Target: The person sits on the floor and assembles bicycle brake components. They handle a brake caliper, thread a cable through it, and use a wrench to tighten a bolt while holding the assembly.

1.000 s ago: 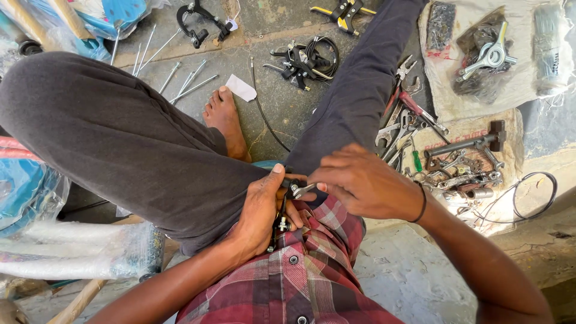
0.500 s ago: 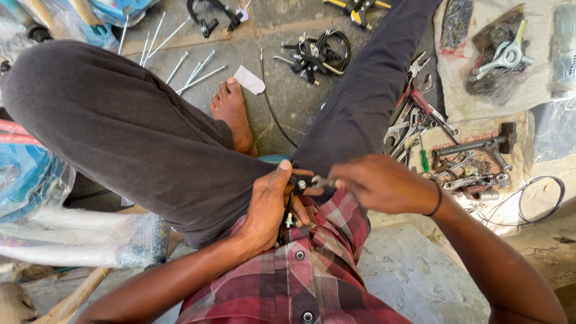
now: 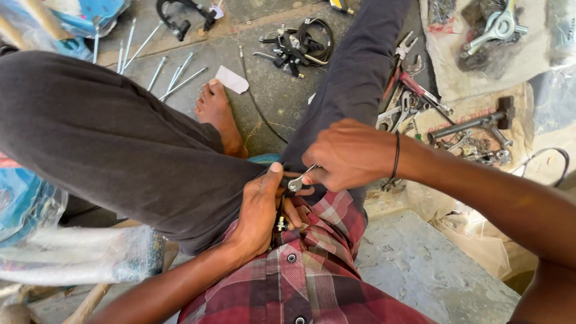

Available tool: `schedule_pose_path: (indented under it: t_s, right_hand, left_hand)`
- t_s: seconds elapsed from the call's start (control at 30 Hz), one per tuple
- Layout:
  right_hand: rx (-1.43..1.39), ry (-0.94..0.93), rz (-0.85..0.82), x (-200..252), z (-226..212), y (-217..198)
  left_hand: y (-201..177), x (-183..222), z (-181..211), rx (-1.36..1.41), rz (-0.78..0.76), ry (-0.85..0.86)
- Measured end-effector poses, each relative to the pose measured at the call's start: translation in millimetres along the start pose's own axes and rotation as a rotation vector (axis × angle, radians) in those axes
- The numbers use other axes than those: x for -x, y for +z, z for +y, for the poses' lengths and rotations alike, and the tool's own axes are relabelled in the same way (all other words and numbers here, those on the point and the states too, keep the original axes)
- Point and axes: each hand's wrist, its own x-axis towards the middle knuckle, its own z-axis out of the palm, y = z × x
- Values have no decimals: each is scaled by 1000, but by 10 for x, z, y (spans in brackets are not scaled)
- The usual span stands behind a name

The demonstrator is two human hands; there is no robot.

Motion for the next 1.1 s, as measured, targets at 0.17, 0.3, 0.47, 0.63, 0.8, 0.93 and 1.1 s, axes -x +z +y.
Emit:
schedule_pose_path:
  t_s: [0.17,0.3,0.47,0.63,0.8,0.93,1.1]
  right_hand:
    - [-698,276,485,90,-281,1076]
    - [-858,201,834,192,-387,1352]
    - [-300,18,489,338,113,523]
    - [88,-255,282,73,59,-118]
    - [203,-417,174,-90,-32,-178]
    - [102,-121,117,-25,100,70]
    - [-427,274,601,139,-179,932]
  left_hand:
    - [-83,-92,21,116,87,12]
    - [-61,-106,53,141,60,-35]
    - [-37,-110,103,46,-11,-68]
    - [47,-115,28,-19,-33,-96]
    - [38,-91,-36,-86,-27,-106]
    - [27,-97,20,19,2,-76]
    - [-91,-132,-1,121,23,-51]
